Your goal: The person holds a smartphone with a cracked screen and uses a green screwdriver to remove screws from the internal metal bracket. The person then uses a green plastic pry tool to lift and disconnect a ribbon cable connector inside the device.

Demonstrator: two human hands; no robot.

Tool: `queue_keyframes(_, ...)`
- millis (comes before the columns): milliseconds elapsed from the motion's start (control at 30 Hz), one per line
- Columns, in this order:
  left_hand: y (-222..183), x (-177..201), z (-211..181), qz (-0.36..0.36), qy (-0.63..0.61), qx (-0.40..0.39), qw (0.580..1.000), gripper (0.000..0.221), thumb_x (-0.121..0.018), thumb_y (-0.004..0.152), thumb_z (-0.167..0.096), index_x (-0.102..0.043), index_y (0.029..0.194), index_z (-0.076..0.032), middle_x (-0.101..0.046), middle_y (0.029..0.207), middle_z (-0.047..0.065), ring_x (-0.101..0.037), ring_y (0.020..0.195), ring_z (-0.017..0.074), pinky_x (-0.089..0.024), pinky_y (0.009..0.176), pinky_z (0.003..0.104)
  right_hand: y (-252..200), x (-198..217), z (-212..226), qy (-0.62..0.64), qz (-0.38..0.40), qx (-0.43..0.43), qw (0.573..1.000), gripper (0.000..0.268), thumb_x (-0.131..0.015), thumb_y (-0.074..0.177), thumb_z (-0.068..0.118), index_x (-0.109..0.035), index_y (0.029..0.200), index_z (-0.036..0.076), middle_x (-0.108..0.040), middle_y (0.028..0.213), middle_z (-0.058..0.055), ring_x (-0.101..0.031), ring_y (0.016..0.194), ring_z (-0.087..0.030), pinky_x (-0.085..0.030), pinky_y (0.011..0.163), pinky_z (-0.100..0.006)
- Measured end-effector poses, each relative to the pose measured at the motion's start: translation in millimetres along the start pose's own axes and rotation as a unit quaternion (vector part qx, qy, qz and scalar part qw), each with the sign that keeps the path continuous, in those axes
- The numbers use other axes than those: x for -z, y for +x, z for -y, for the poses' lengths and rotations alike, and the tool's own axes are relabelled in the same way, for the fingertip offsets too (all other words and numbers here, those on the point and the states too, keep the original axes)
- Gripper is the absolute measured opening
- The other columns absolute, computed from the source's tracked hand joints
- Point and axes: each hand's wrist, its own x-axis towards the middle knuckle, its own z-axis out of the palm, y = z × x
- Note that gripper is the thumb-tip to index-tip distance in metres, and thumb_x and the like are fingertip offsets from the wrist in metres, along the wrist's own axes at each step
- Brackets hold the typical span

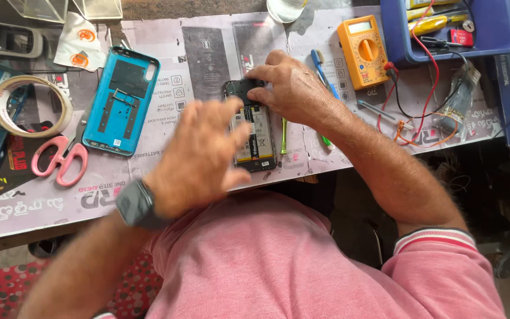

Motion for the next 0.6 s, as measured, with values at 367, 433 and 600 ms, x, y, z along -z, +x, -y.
queue_keyframes(367, -28, -43, -14, -0.055, -0.064, 0.089, 0.992, 0.048, -0.086, 0.074, -0.034, -0.074, 0.112, -0.007, -0.052, 0.141, 0.018, -0.045, 0.131, 0.0352, -0.026, 0.114, 0.058, 4, -7, -5, 0.000, 0.012, 0.005, 1.000, 0.034, -0.080, 0.088, 0.024, -0.074, 0.114, 0.003, -0.065, 0.112, -0.018, -0.068, 0.101, -0.035, -0.055, 0.087, -0.045)
queue_keyframes(433, -26, -43, -14, -0.064, -0.062, 0.087, 0.992, 0.048, -0.086, 0.072, -0.035, -0.074, 0.111, -0.008, -0.052, 0.141, 0.018, -0.044, 0.132, 0.0351, -0.025, 0.115, 0.058, 7, -5, -5, -0.010, 0.016, 0.002, 1.000, 0.036, -0.082, 0.086, 0.025, -0.075, 0.113, 0.003, -0.065, 0.111, -0.019, -0.067, 0.102, -0.036, -0.055, 0.086, -0.045)
queue_keyframes(600, -29, -46, -13, -0.060, -0.055, 0.085, 0.993, 0.048, -0.087, 0.072, -0.036, -0.074, 0.110, -0.009, -0.050, 0.142, 0.018, -0.042, 0.134, 0.0355, -0.023, 0.115, 0.060, 13, -2, -7, -0.001, 0.038, -0.011, 0.999, 0.035, -0.082, 0.083, 0.025, -0.075, 0.110, 0.003, -0.064, 0.113, -0.018, -0.067, 0.102, -0.032, -0.055, 0.086, -0.043)
